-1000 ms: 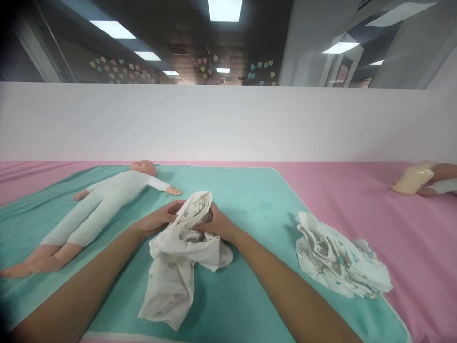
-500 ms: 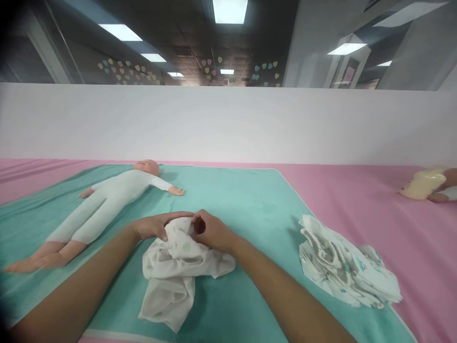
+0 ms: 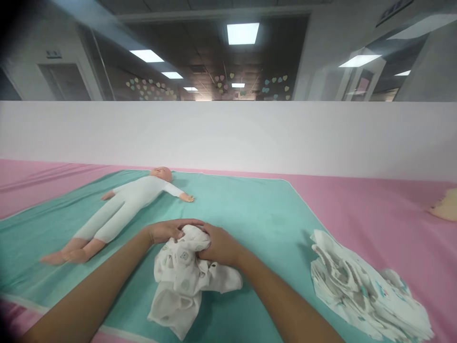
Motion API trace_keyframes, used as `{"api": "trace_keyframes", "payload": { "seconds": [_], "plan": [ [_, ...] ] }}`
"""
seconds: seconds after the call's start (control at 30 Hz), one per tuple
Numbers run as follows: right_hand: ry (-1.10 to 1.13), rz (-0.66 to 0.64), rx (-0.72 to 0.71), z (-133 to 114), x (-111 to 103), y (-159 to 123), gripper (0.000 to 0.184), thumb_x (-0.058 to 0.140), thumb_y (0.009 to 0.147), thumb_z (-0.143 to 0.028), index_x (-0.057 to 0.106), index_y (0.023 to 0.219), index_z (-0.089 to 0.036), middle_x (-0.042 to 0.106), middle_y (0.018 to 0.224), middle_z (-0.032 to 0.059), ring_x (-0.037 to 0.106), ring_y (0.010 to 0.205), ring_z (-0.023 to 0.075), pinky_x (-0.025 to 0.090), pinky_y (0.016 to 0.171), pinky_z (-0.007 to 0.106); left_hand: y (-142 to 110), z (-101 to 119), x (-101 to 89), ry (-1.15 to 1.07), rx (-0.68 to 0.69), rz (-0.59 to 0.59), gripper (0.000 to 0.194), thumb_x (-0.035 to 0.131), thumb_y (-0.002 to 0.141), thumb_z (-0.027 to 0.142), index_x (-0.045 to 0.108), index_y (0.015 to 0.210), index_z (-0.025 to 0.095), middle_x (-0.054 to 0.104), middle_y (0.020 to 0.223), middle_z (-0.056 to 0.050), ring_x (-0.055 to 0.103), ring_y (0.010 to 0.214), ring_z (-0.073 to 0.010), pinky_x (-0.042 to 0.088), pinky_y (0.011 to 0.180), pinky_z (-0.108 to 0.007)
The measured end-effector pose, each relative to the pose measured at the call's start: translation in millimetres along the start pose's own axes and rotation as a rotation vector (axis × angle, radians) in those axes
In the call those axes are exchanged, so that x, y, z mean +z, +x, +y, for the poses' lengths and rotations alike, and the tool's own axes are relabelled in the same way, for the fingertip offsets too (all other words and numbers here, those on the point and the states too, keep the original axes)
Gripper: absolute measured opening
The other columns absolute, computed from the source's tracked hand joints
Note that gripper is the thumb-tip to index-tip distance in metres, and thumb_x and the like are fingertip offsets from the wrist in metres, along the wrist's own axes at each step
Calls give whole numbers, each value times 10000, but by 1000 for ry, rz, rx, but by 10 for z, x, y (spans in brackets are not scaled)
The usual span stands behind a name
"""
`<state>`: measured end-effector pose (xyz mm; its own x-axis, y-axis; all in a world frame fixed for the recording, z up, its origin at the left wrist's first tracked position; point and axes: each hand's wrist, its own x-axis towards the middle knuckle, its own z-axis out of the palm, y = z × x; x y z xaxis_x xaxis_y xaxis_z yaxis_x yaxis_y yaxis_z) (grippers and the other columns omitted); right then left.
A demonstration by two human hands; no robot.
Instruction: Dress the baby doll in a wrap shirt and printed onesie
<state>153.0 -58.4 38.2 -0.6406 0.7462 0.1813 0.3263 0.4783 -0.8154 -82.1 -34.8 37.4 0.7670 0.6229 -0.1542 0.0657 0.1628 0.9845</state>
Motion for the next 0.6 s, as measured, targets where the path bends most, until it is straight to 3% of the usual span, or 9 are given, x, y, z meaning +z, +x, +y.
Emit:
{"api": "trace_keyframes", "payload": {
  "seconds": [0.1,0.23,0.3,0.43,0.53,0.6],
  "plan": [
    [31,277,-30,4,36,33,211,640,669,-278,515,826,-212,580,776,-9,511,719,166,389,618,280,31,-79,12,-55,63,84,646,730,679,421,528,1249,197,574,1226,-124,545,1098,-289,447,879,-377],
    [167,664,113,43,-12,54,326,637,702,-404,477,918,-219,570,864,18,523,794,193,433,656,295,203,-121,216,-131,213,197,648,689,717,466,481,1280,222,558,1243,-127,560,1072,-276,454,856,-373],
    [284,763,162,79,1,54,396,626,724,-444,445,1004,-229,562,948,42,539,833,204,460,674,308,321,-101,396,-149,291,222,633,698,725,398,466,1292,237,542,1265,-121,536,1111,-285,444,879,-378],
    [417,665,52,175,186,88,426,588,773,-407,353,1094,-255,508,1044,60,538,896,202,491,731,333,483,-75,648,-216,383,305,544,674,750,292,501,1260,215,592,1194,-108,559,1079,-280,449,866,-365],
    [330,541,-143,224,348,141,436,557,806,-336,319,1161,-254,438,1172,78,486,1069,200,431,926,366,508,-74,618,-236,428,457,486,696,704,250,567,1168,179,639,1114,-88,572,1052,-289,445,888,-379],
    [279,448,-220,237,381,157,539,549,819,-302,259,1272,-262,365,1292,90,404,1207,201,359,1023,372,498,-50,554,-233,500,584,449,717,653,222,610,1086,167,656,1079,-67,567,1055,-299,437,899,-375]
  ]
}}
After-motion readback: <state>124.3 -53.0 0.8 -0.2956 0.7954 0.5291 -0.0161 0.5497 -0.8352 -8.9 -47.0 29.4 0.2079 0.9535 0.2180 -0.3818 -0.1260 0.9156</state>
